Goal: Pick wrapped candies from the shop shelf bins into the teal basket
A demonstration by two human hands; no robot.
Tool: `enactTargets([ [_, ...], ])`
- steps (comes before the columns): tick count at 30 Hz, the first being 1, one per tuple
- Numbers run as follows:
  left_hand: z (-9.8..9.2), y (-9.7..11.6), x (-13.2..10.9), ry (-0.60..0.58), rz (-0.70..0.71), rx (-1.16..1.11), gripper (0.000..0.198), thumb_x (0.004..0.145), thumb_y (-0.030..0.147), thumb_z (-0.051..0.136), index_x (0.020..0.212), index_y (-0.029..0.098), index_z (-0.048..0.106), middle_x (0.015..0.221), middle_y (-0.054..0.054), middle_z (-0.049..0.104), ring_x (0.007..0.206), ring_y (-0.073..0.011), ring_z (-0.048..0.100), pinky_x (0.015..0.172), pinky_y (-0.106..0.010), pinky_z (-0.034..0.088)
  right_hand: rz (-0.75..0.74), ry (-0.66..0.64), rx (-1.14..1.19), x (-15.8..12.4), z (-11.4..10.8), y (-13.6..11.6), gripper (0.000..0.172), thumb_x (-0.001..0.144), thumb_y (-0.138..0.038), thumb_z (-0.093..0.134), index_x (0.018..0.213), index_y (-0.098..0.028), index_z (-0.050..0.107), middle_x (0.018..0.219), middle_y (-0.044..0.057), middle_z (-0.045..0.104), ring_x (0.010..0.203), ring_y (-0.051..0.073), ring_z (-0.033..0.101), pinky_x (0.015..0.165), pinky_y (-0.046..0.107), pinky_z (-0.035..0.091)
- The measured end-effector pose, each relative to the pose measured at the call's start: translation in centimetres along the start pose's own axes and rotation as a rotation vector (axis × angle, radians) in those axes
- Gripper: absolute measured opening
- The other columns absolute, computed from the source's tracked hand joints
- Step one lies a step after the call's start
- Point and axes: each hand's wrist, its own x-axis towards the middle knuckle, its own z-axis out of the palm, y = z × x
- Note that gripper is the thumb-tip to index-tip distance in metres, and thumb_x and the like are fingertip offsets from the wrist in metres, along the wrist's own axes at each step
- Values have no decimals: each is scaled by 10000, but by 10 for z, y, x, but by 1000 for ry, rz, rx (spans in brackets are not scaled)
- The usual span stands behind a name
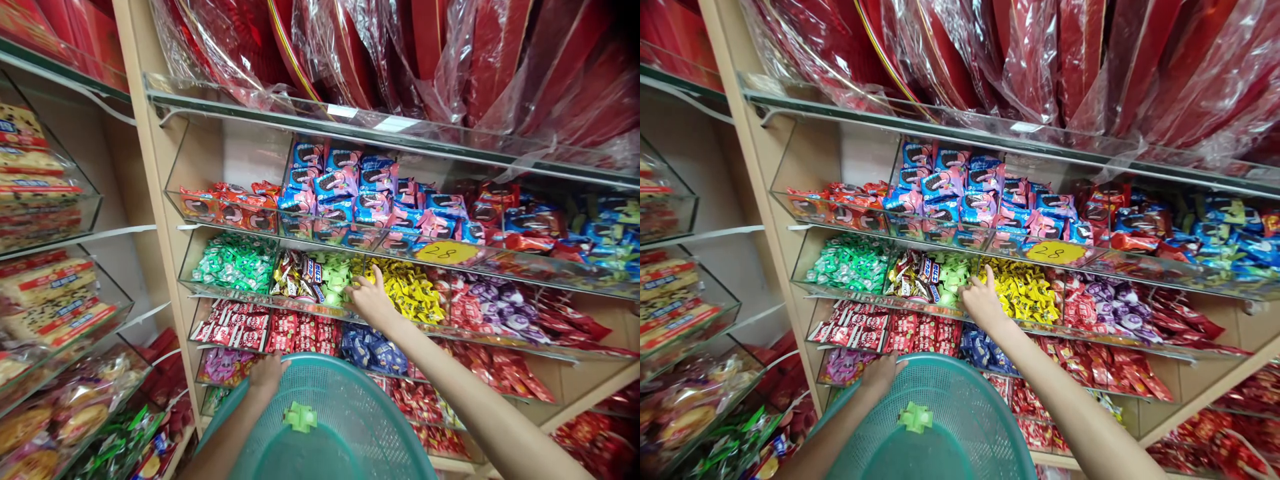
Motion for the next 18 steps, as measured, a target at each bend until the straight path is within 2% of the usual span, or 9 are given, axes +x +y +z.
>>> enactTargets([
  [6, 4, -2, 2, 18, -4, -2, 371, 842, 452, 373, 1075, 235, 564, 944, -109, 673, 900, -265, 617, 732, -367, 473, 38, 53, -28, -1, -1, -4, 193, 823, -141, 444, 710, -182, 595, 661, 31, 637, 835, 177, 526, 1007, 505, 26],
  [11, 7, -3, 3, 40, -33, -46, 365, 833, 490, 371, 1049, 275, 572, 934, -94, 670, 901, -244, 611, 737, -339, 464, 112, 138, -26, -4, -4, -7, 245, 856, -133, 393, 691, -168, 570, 660, 30, 625, 762, 152, 530, 1003, 464, 94],
  [14, 3, -1, 0, 24, -19, -18, 391, 841, 483, 357, 1076, 250, 564, 959, -113, 661, 910, -250, 606, 749, -340, 453, 167, 204, 77, -9, -18, -9, 246, 869, -153, 380, 726, -167, 580, 741, 49, 646, 795, 156, 542, 991, 425, 161],
  [18, -3, 2, -4, -6, 0, -5, 415, 851, 474, 336, 1102, 221, 550, 992, -127, 652, 916, -266, 603, 747, -356, 447, 172, 323, 377, -24, -41, -27, 236, 889, -224, 375, 836, -187, 602, 879, 58, 647, 884, 169, 546, 944, 382, 264],
])
